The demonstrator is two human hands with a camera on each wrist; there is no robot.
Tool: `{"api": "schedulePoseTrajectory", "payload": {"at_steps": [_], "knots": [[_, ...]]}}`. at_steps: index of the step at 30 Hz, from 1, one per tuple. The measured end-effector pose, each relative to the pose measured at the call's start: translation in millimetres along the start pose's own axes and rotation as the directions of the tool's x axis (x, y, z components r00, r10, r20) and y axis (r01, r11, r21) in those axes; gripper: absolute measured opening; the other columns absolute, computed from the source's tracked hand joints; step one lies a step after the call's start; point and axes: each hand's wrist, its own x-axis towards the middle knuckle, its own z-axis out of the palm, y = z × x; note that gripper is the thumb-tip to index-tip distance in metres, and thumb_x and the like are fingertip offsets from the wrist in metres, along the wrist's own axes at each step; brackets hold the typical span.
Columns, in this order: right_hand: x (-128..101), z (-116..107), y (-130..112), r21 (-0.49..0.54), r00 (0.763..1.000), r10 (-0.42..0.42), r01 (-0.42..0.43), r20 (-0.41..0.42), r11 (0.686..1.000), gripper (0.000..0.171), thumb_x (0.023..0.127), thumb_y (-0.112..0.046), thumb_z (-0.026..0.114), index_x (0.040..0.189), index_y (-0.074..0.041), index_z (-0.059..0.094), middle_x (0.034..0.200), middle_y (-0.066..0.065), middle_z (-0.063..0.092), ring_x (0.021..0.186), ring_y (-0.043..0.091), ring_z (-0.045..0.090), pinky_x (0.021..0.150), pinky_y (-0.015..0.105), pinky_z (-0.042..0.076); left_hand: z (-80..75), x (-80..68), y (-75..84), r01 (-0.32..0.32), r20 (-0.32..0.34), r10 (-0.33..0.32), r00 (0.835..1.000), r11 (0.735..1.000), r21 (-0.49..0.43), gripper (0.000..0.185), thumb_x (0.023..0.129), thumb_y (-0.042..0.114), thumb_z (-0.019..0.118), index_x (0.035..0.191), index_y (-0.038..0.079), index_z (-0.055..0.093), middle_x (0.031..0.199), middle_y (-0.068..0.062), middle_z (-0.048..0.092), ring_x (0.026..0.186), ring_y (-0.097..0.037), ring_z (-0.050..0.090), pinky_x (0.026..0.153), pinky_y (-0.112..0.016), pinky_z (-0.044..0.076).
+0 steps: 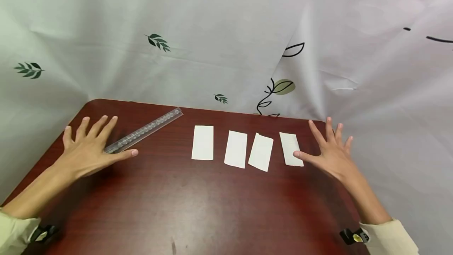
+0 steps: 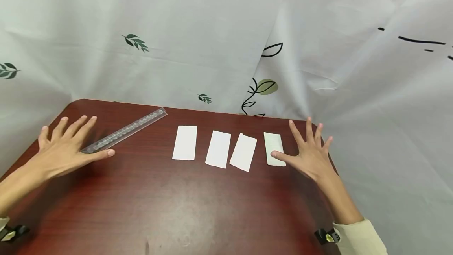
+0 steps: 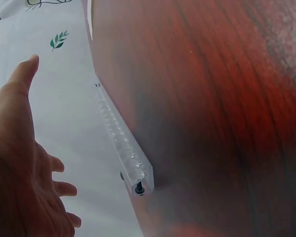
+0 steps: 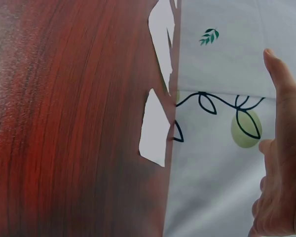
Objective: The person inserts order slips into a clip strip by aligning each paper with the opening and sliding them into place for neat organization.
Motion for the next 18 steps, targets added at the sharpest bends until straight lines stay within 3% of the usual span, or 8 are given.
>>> {"api": "schedulePoseTrajectory", "payload": {"at_steps": [10, 14, 18], "knots": [[5.9, 2.0, 0.6, 0.056, 0.999, 0.007, -0.009, 0.035, 0.998, 0.119, 0.095, -0.083, 0.068, 0.183, -0.036, 0.002, 0.187, 0.016, -0.025, 0.168, 0.061, -0.024, 0.123, 0.092, -0.009, 5.0, -0.5, 2.6, 0.010, 0.026, -0.010, 1.000, 1.000, 0.010, 0.120, 0.095, 0.085, 0.064, 0.183, 0.018, 0.015, 0.174, -0.034, 0.036, 0.152, -0.069, 0.028, 0.113, -0.087, 0.018], [6.5, 4.1, 0.8, 0.084, 0.997, 0.031, -0.037, 0.072, 0.996, 0.119, 0.094, -0.086, 0.067, 0.182, -0.039, 0.001, 0.189, 0.019, -0.015, 0.172, 0.060, -0.013, 0.124, 0.092, 0.004, 5.5, -1.4, 2.6, 0.011, 0.016, -0.011, 1.000, 1.000, -0.003, 0.114, 0.099, 0.081, 0.063, 0.182, 0.016, 0.019, 0.164, -0.038, 0.043, 0.136, -0.068, 0.041, 0.099, -0.079, 0.032], [8.1, 7.0, 1.0, 0.085, 0.991, 0.069, -0.079, 0.115, 0.993, 0.118, 0.093, -0.091, 0.062, 0.181, -0.042, 0.000, 0.191, 0.016, -0.004, 0.174, 0.057, 0.003, 0.116, 0.095, 0.021, 5.2, -0.4, 2.3, 0.008, 0.003, -0.008, 1.000, 1.000, -0.018, 0.107, 0.101, 0.078, 0.063, 0.180, 0.016, 0.027, 0.159, -0.038, 0.046, 0.129, -0.065, 0.046, 0.091, -0.074, 0.036]]}}
